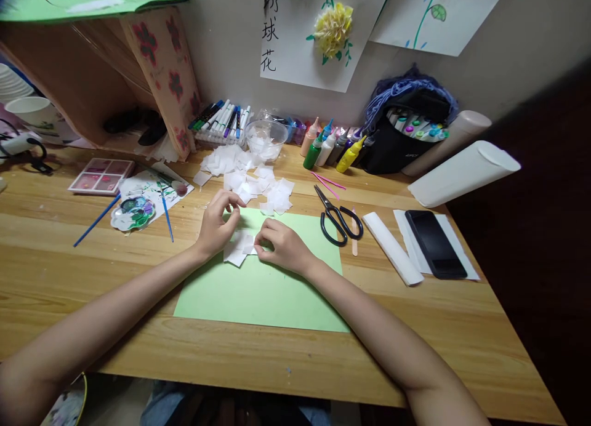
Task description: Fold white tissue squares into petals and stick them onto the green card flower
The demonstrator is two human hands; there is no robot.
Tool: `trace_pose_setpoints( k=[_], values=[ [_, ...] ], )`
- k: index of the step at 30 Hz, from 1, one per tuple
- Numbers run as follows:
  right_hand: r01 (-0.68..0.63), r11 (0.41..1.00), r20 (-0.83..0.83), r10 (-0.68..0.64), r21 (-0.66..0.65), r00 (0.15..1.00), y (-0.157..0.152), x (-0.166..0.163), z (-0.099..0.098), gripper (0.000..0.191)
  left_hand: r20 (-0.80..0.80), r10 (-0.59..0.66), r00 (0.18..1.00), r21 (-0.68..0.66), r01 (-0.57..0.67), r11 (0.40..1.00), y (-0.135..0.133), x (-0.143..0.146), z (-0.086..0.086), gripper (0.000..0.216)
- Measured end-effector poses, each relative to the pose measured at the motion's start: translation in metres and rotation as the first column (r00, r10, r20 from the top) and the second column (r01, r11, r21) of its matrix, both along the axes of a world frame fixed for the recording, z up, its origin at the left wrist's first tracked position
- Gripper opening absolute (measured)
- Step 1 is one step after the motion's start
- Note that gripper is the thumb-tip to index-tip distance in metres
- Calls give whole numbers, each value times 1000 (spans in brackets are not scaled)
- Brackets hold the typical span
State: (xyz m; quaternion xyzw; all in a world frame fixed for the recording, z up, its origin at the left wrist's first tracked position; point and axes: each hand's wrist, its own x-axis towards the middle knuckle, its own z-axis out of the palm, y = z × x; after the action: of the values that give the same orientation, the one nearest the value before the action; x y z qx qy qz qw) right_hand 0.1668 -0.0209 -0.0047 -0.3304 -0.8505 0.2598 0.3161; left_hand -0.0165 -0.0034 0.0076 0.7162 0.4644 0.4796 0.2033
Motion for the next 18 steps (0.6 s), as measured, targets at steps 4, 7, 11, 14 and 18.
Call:
trace_pose_setpoints(
  k=[4,7,11,14,18],
  values=[
    [13,999,18,-13,33,1000,0,-1,-2,8,5,-5,1000,6,5,1000,0,0,0,20],
    [6,999,-32,-7,-36,999,1,0,-1,7,4,-3,1000,10,3,1000,0,0,-1,20],
    [34,982,-115,-56,-186,992,5,4,3,5,9,0,1000,17,0,1000,1,-1,-1,19],
    [35,928,-216,-123,-370,969,10,8,4,7,16,-28,999,33,27,999,1,-1,0,17],
    [-29,851,-378,-202,-524,904,16,13,4,23,-5,-148,989,102,148,984,-2,0,1,12]
  ],
)
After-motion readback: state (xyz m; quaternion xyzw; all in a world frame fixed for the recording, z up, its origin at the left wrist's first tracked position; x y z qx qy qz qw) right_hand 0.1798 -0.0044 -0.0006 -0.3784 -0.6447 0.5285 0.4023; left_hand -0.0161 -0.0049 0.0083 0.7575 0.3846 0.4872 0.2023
